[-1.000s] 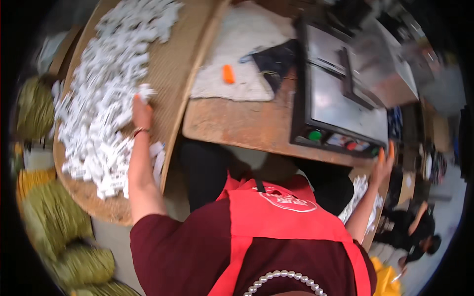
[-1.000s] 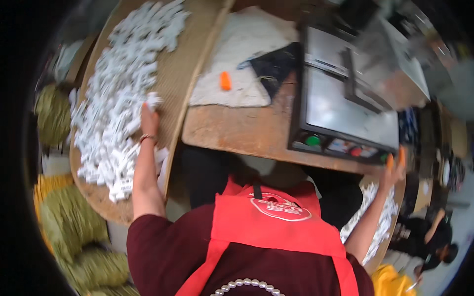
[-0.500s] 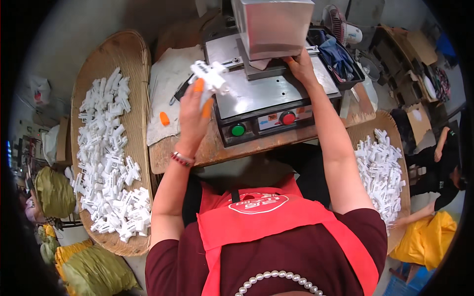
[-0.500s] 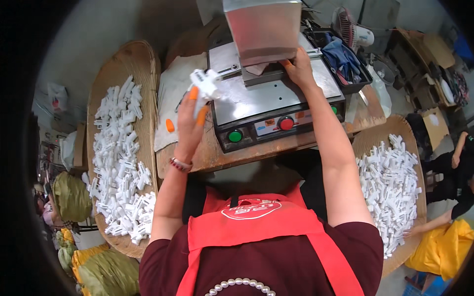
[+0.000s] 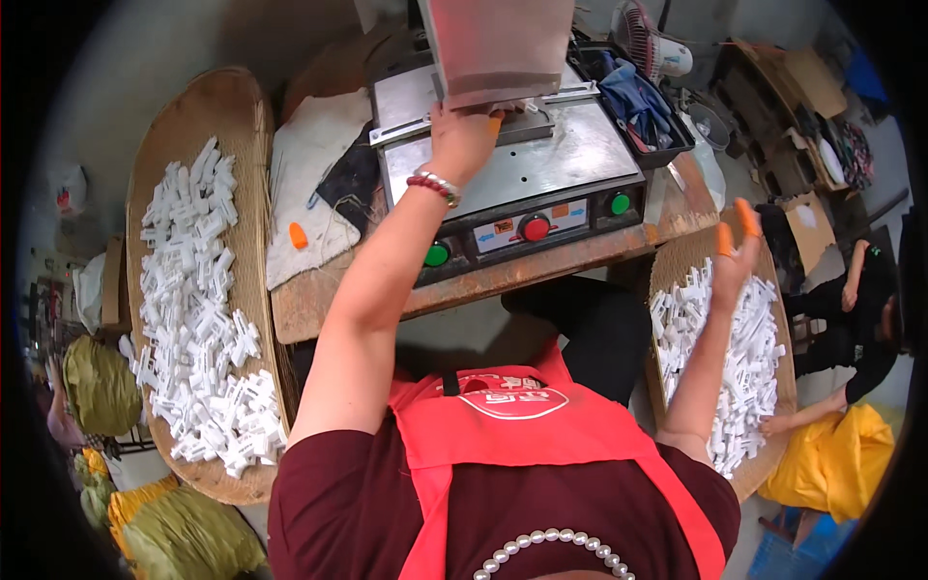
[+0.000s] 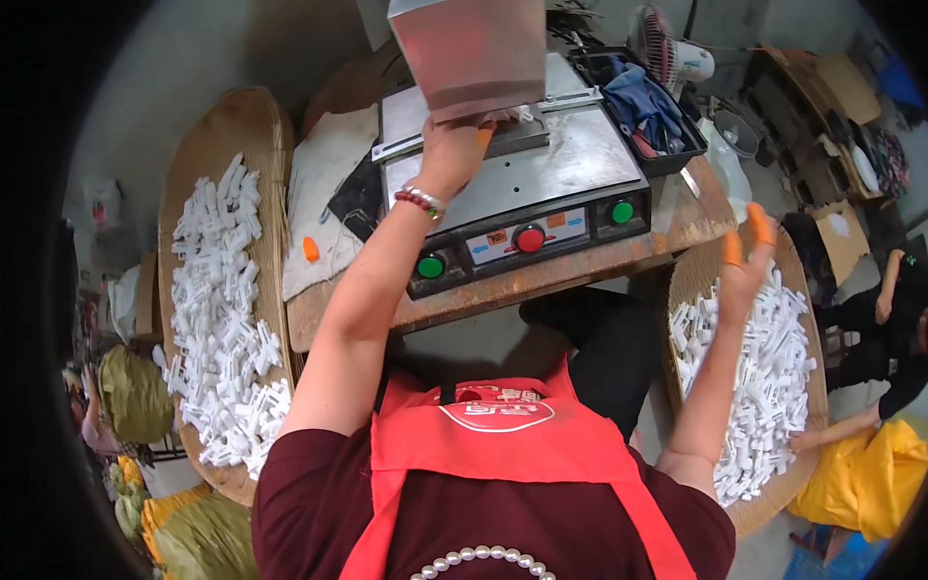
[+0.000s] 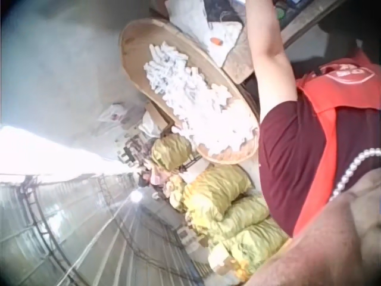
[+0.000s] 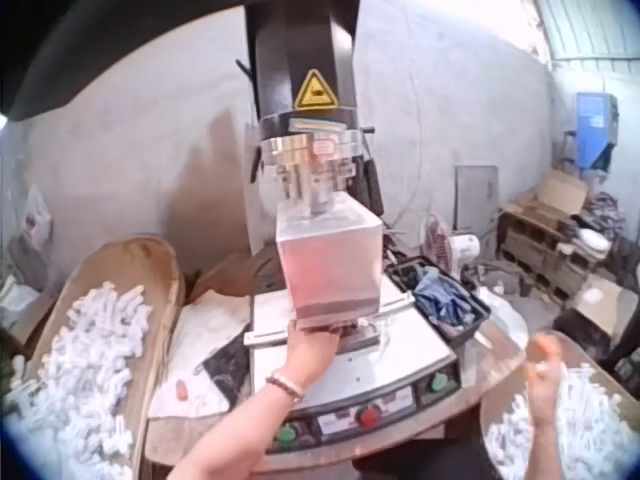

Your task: The person takes toy gun parts from a tray, places them one at a time into a machine to stamp them, and moves the finished toy gun parts into a tray on the right.

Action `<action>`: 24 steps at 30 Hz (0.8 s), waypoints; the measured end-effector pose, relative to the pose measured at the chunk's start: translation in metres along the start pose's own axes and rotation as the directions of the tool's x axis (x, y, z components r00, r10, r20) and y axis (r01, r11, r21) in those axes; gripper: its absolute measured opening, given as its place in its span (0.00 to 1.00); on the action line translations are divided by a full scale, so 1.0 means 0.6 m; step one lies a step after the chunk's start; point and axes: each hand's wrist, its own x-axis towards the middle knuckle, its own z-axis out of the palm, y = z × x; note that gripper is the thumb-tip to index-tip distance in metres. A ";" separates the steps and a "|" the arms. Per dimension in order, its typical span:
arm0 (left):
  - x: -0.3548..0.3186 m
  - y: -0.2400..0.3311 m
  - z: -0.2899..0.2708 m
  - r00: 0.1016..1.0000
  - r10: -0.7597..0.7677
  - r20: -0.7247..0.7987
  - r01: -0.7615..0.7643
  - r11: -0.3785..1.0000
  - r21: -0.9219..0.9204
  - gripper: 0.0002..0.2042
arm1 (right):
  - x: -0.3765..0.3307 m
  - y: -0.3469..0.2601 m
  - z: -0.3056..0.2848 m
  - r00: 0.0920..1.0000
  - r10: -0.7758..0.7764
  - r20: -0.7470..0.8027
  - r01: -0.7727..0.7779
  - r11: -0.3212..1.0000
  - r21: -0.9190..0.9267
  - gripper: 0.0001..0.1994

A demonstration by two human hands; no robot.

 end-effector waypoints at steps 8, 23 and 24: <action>-0.235 -0.047 -0.162 0.968 0.139 0.208 -0.092 0.971 -0.218 0.32 | -0.039 0.136 0.190 0.832 0.217 0.511 -0.273 0.961 0.036 0.33; -0.859 -0.604 -0.384 0.521 -0.853 -0.007 0.586 0.352 0.730 0.21 | -0.099 0.065 0.123 0.902 0.200 0.383 -0.254 0.963 0.094 0.22; -0.890 -0.622 -0.368 0.582 -0.812 -0.037 0.600 0.398 0.694 0.22 | -0.093 0.036 0.129 0.918 0.158 0.363 -0.199 0.977 0.079 0.22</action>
